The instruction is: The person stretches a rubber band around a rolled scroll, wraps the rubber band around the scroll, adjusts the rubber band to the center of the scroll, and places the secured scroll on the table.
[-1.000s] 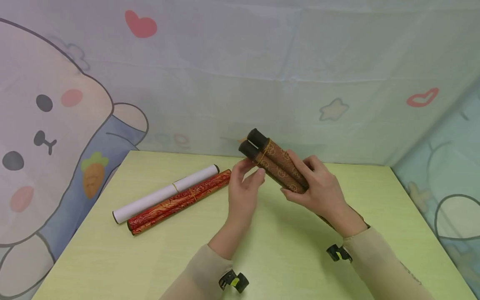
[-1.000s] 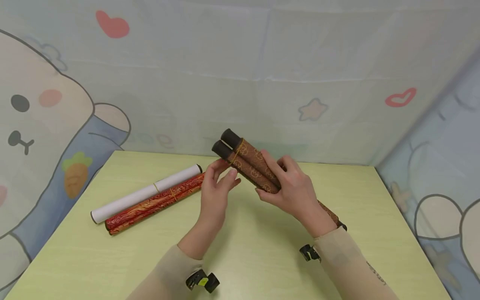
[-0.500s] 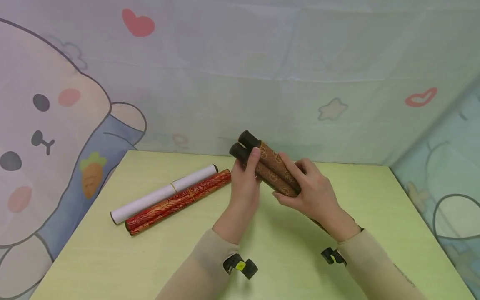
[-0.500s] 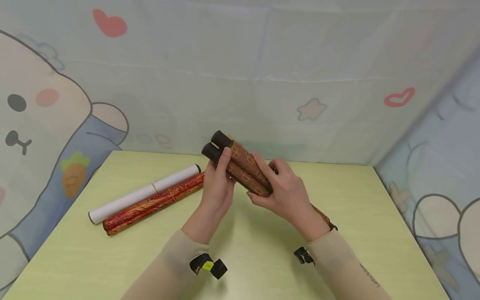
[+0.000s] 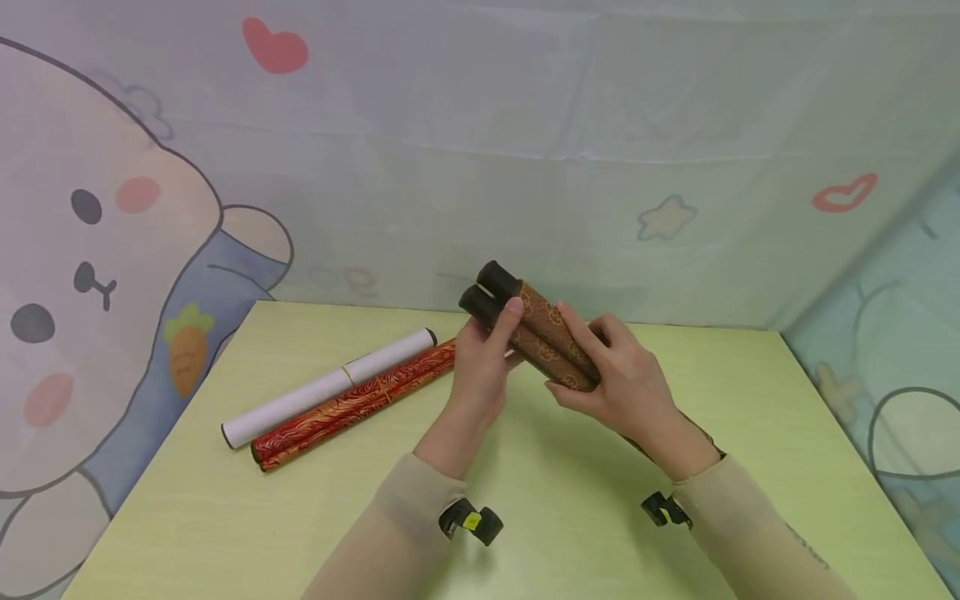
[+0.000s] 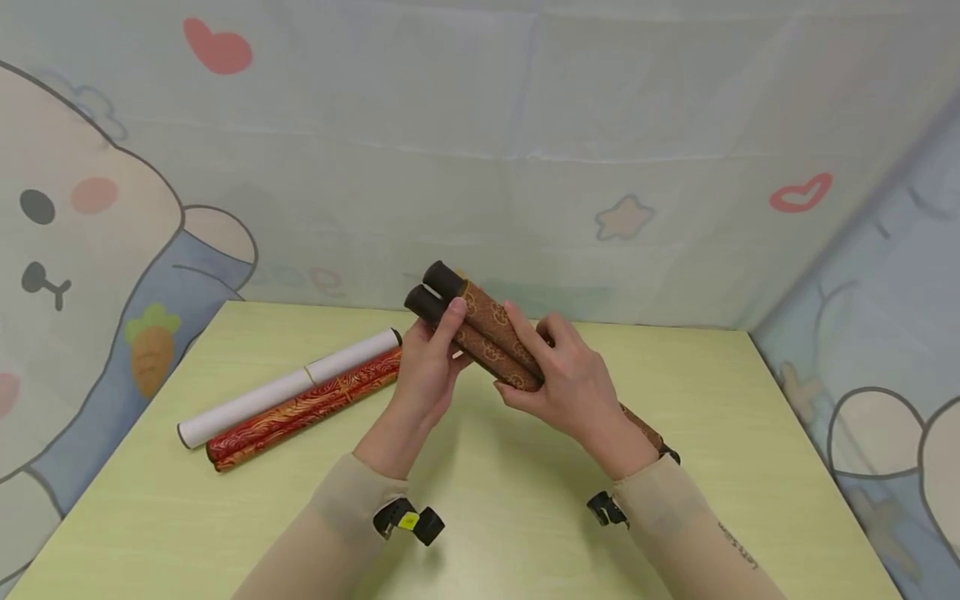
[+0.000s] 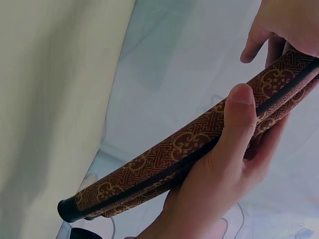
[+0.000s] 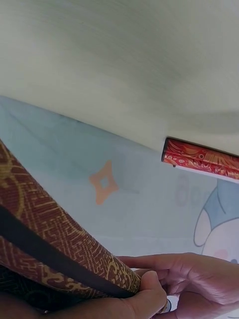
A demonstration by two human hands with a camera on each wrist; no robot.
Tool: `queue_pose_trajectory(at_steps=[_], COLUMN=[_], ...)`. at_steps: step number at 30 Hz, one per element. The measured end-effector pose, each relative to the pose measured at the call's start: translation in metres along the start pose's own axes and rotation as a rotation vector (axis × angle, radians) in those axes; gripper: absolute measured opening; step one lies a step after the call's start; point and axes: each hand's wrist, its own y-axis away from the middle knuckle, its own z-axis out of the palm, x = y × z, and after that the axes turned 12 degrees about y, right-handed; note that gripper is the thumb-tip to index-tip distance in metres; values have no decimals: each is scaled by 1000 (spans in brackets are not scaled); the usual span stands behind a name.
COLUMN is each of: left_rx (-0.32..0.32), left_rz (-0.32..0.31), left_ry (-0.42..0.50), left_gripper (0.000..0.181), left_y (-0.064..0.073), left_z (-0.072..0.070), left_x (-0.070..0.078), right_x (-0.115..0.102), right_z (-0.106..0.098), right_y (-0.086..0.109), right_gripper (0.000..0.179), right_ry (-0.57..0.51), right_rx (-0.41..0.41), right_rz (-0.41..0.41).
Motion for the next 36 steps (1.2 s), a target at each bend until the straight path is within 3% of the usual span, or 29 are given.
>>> queue_pose_trajectory(at_steps=[9, 13, 18, 23, 27, 31, 33, 36], left_rx=[-70, -109, -197, -230, -231, -230, -240, -229], left_rz=[-69, -52, 7, -4, -20, -19, -12, 19], left_ry=[-31, -70, -110, -116, -107, -79, -70, -63], left_gripper=[48, 45, 44, 45, 44, 42, 42, 42], left_y=[-1, -1, -2, -7, -13, -19, -21, -22], left_z=[-5, -6, -5, -7, -12, -16, -16, -15], left_x=[3, 4, 12, 22, 30, 39, 44, 46], right_x=[2, 1, -8, -18, -20, -16, -15, -17], right_z=[2, 2, 1, -4, -10, -14, -14, -10], right_y=[1, 3, 0, -5, -7, 0, 4, 9], right_gripper=[101, 101, 112, 120, 121, 107, 98, 89], right_ry=[17, 0, -37, -63, -185, -389, -476, -544], right_rx=[29, 25, -27, -116, -286, -453, -493, -479], right_rz=[-18, -4, 53, 109, 198, 325, 366, 373])
